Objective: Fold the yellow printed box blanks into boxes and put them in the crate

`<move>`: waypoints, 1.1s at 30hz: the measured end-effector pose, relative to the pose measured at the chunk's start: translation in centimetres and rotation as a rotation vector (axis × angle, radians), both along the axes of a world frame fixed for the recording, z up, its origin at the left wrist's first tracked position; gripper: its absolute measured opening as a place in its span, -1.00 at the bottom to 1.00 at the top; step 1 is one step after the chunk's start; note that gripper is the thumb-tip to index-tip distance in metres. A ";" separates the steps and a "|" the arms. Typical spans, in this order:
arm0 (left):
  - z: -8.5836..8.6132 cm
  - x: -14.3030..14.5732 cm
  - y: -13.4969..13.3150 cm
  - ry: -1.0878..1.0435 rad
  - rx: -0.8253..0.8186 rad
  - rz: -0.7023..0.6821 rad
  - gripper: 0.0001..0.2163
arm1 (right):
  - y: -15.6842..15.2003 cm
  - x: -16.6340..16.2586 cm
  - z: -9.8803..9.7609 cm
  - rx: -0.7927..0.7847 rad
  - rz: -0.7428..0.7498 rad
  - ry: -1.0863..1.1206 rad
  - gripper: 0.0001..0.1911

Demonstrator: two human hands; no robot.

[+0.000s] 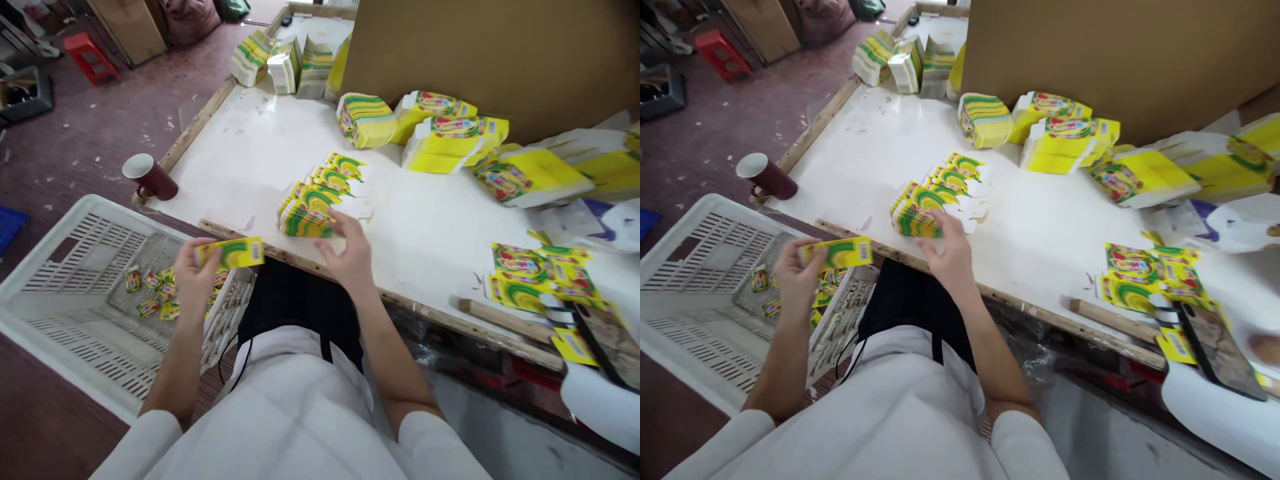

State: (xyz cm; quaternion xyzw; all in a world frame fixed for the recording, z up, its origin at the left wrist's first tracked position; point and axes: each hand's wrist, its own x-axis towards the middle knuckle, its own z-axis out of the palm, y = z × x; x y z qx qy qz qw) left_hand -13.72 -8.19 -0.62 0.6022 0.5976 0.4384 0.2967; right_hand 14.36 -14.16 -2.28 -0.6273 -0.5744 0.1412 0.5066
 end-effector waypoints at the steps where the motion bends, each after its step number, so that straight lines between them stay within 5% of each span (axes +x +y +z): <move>1: 0.0 -1.9 0.6 0.129 0.048 0.086 -0.75 | 0.8 0.9 -0.2 -0.007 -0.099 -0.070 -0.48; 4: -0.3 -6.3 1.7 0.432 0.108 0.272 -0.67 | 2.9 2.8 -1.1 -0.158 -0.167 -0.221 -0.51; 7: -0.8 -6.9 1.4 0.350 0.087 0.260 -0.59 | 3.5 3.3 -1.6 -0.220 -0.126 -0.265 -0.52; 11: -2.0 -1.3 0.0 -0.110 0.027 -0.066 -0.53 | 1.9 1.7 -0.3 -0.099 -0.111 -0.138 -0.45; 14: -2.1 4.8 -1.3 -0.479 -0.050 -0.438 -0.30 | 0.0 -1.1 1.0 -0.042 0.107 0.097 -0.46; 16: -1.3 8.1 -2.1 -0.672 -0.084 -0.503 -0.28 | -1.3 -3.2 1.4 -0.063 0.312 0.267 -0.49; 19: 0.7 11.1 -2.8 -0.841 -0.110 -0.419 -0.44 | -2.7 -5.6 1.3 -0.050 0.492 0.515 -0.53; 24: 2.4 12.0 -2.4 -1.021 -0.062 -0.244 -0.63 | -3.6 -7.0 1.0 -0.080 0.431 0.475 -0.49; 30: -0.8 10.3 -2.8 -0.901 -0.092 -0.408 -0.36 | -2.5 -5.6 0.0 -0.107 0.364 0.640 -0.63; 33: -2.7 9.2 -2.8 -0.728 -0.071 -0.302 -0.56 | -2.3 -4.5 -0.2 -0.113 0.287 0.653 -0.75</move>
